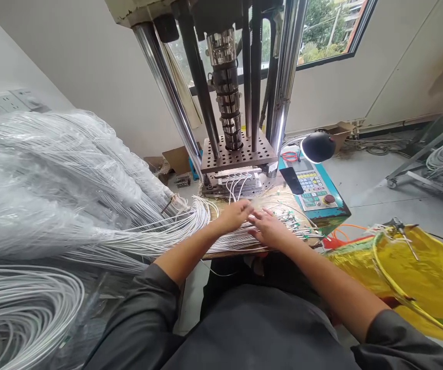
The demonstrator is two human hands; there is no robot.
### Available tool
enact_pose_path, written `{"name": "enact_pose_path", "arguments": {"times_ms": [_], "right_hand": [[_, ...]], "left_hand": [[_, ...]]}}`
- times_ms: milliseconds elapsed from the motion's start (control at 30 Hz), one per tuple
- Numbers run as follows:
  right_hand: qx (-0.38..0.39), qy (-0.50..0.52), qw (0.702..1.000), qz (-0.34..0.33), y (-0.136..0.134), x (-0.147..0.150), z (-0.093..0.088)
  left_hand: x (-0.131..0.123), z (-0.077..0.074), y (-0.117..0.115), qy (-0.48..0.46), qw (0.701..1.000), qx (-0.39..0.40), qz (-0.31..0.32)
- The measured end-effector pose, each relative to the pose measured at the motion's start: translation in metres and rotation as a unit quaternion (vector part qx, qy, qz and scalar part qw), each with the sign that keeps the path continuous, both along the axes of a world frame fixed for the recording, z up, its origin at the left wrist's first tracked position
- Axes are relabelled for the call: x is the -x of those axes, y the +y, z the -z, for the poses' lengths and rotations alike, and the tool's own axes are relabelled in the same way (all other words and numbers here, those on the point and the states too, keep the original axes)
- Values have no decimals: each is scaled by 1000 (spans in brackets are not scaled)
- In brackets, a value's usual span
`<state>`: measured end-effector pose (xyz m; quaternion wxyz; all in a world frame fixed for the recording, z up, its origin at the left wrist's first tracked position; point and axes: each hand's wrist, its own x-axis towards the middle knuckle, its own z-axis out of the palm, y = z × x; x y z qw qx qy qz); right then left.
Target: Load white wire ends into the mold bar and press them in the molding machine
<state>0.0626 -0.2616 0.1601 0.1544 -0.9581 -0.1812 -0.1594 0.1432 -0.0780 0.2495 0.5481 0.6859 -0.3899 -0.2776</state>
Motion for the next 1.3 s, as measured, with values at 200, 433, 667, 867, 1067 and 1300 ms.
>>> {"name": "enact_pose_path", "arguments": {"times_ms": [200, 433, 667, 867, 1067, 1300], "right_hand": [[13, 13, 1000, -20, 2, 2, -1], [34, 33, 999, -11, -5, 1, -2], [15, -37, 996, -77, -8, 37, -9], [-244, -256, 911, 212, -39, 96, 10], [-355, -48, 854, 378, -62, 73, 2], [-531, 20, 790, 307, -59, 32, -15]], "left_hand": [[-8, 11, 2, 14, 1000, 17, 17], [-14, 24, 3, 38, 998, 38, -35], [-19, 37, 2, 79, 986, 104, -105], [-14, 31, 16, 134, 976, 149, -88], [-5, 28, 19, 159, 965, 184, -96], [5, 31, 27, 165, 968, 171, -78]]}}
